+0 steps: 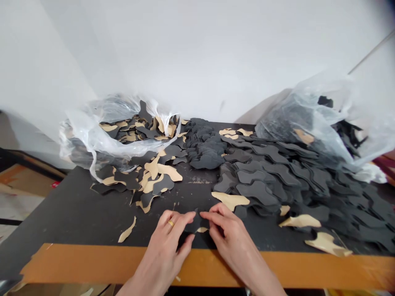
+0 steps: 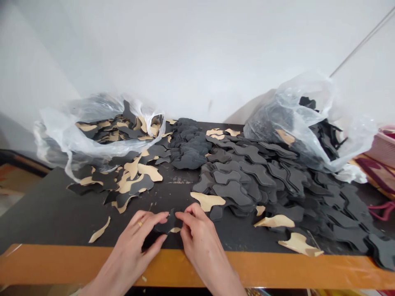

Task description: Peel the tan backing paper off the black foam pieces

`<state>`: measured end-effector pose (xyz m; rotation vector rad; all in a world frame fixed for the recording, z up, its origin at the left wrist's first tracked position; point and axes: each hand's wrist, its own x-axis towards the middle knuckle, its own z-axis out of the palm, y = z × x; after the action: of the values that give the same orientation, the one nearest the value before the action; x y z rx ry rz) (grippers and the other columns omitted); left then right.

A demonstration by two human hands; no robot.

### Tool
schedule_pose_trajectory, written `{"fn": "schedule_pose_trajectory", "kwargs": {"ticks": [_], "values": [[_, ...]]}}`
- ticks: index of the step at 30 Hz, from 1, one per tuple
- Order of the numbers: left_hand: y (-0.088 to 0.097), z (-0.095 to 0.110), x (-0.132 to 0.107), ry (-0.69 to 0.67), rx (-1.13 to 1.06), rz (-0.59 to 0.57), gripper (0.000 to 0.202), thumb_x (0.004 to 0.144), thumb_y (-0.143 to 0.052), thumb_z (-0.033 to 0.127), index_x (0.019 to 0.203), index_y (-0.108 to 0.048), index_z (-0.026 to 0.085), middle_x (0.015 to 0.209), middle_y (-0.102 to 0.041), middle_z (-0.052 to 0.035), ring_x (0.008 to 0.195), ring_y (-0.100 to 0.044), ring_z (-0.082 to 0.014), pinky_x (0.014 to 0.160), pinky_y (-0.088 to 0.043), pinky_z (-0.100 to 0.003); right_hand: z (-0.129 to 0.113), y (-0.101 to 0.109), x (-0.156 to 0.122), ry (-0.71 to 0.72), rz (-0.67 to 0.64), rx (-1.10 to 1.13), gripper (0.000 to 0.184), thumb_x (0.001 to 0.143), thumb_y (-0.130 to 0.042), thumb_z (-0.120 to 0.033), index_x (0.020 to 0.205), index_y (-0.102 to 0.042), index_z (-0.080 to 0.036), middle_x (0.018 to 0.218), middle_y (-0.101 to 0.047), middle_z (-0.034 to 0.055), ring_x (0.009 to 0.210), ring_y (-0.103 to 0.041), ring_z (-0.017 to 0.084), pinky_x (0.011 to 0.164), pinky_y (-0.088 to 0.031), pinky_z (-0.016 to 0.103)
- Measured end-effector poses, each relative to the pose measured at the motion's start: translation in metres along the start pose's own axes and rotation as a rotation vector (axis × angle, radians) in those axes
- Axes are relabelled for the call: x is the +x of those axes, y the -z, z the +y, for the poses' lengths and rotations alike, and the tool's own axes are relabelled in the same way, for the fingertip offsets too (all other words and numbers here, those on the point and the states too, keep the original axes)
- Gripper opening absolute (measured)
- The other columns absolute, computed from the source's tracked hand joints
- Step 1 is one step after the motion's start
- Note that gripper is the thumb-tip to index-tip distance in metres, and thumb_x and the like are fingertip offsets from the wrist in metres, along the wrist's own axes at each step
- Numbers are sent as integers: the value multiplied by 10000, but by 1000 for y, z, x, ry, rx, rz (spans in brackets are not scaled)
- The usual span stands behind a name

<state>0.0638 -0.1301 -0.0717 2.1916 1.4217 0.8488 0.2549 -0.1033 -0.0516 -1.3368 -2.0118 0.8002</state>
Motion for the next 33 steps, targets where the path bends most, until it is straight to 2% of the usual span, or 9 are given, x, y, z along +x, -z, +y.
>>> {"fn": "schedule_pose_trajectory", "kwargs": {"ticks": [4, 9, 16, 21, 27, 30, 33], "values": [[-2, 0, -3, 35, 51, 67, 533, 892, -576, 118, 1383, -406, 233, 1060, -632, -70, 988, -589, -242, 839, -530, -385, -3, 2, 1, -20, -23, -9, 426, 822, -430, 43, 1085, -720, -126, 951, -587, 77, 838, -623, 165, 803, -529, 273], [-3, -1, -5, 15, 82, 92, 471, 895, -563, 121, 1336, -446, 238, 1020, -636, -65, 947, -604, -240, 800, -539, -375, -2, 2, 1, -18, -24, -4, 418, 827, -431, 41, 1081, -719, -124, 952, -585, 78, 836, -621, 161, 801, -528, 268], [-3, 0, -5, 7, 82, 78, 468, 897, -557, 118, 1333, -426, 229, 1008, -629, -58, 931, -600, -240, 835, -535, -424, -2, 0, -1, -10, -15, -20, 410, 830, -428, 25, 1076, -717, -132, 947, -586, 78, 837, -622, 164, 795, -528, 272], [3, 4, 6, -70, 118, 3, 363, 902, -530, 89, 1243, -514, 214, 1066, -628, -77, 955, -584, -249, 829, -545, -428, -3, 0, -1, -5, -7, -17, 437, 820, -415, 25, 1092, -714, -140, 966, -588, 81, 827, -625, 160, 773, -528, 271], [5, 6, 22, -132, 85, -75, 330, 900, -555, 119, 1217, -549, 213, 1163, -632, -81, 1032, -608, -242, 983, -514, -470, -3, -1, -1, -7, 11, -15, 466, 805, -427, 30, 1088, -725, -190, 931, -588, 58, 797, -622, 153, 727, -527, 259], [1, 3, 22, -143, 99, -54, 312, 898, -569, 124, 1198, -565, 206, 1139, -647, -81, 1002, -633, -238, 987, -522, -480, 1, -2, -3, 9, 47, -10, 423, 841, -437, -2, 1095, -711, -201, 930, -610, 55, 797, -629, 155, 731, -535, 261], [-1, 1, 20, -171, 125, -13, 291, 912, -565, 139, 1195, -585, 199, 1122, -649, -88, 980, -647, -235, 966, -543, -471, 5, -3, -8, -16, 110, -22, 366, 886, -466, -68, 1172, -649, -203, 1050, -632, 76, 778, -633, 154, 740, -549, 276]]}}
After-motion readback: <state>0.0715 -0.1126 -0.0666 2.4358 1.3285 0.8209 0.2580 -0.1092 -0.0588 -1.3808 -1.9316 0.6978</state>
